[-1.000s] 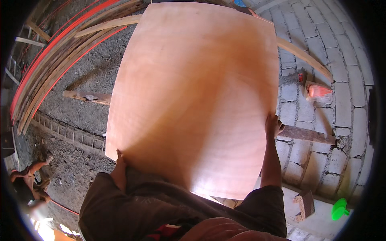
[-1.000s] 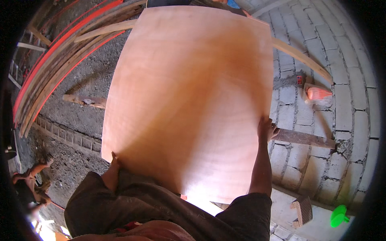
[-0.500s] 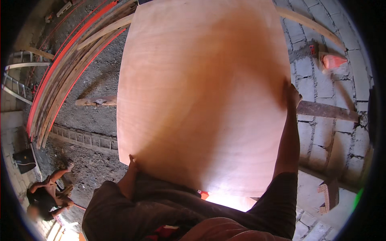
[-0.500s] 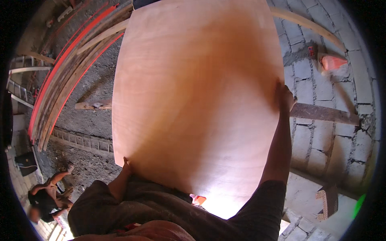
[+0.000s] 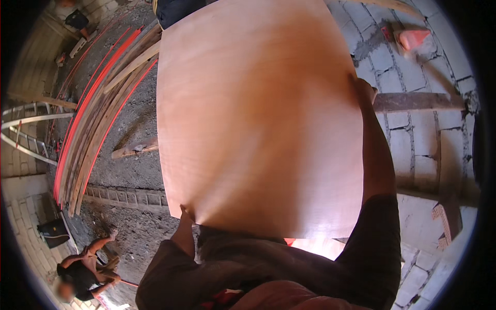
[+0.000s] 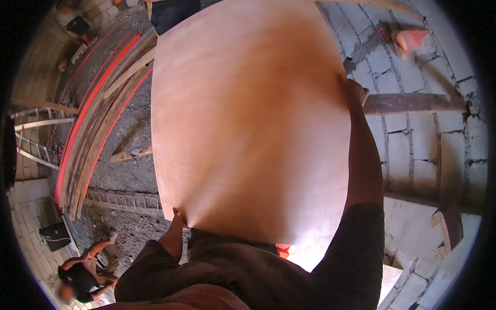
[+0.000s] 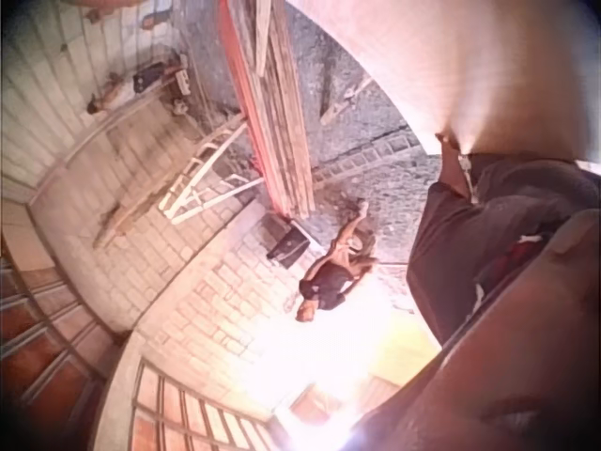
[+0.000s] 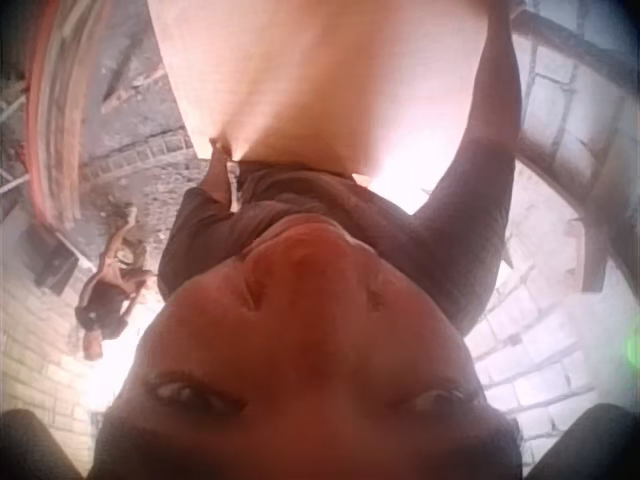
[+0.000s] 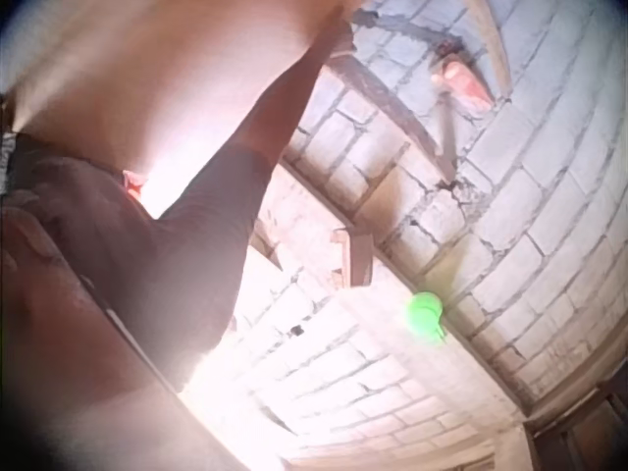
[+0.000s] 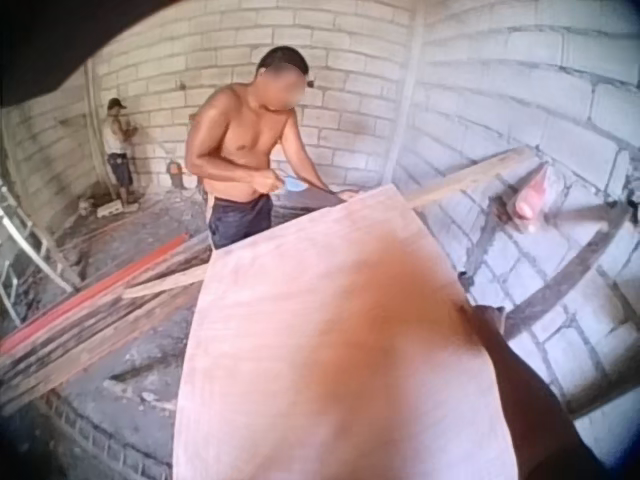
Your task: Holding a piece of plywood steady while another person saws it.
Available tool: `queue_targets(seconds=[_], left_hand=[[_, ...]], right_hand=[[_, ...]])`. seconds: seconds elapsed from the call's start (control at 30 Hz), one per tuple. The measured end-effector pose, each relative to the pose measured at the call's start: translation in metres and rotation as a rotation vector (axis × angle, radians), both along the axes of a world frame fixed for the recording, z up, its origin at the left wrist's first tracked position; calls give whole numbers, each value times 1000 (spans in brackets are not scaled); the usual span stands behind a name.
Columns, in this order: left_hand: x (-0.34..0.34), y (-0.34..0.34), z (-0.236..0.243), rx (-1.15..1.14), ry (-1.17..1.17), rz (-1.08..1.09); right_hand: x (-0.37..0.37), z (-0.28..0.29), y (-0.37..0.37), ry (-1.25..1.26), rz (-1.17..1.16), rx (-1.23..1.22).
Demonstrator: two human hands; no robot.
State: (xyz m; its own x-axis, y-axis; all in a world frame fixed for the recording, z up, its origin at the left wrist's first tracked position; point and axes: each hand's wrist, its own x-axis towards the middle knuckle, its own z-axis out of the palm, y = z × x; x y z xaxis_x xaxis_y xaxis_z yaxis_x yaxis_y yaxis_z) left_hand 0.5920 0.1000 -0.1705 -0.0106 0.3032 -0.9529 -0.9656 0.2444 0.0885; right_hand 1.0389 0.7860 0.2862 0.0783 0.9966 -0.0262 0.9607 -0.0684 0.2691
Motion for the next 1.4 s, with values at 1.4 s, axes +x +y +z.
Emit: queue_targets(seconds=[1.4], left_hand=[[43,62,76,-904,508,68]], right_hand=[[-9,-7,-3,-115,-45,45]])
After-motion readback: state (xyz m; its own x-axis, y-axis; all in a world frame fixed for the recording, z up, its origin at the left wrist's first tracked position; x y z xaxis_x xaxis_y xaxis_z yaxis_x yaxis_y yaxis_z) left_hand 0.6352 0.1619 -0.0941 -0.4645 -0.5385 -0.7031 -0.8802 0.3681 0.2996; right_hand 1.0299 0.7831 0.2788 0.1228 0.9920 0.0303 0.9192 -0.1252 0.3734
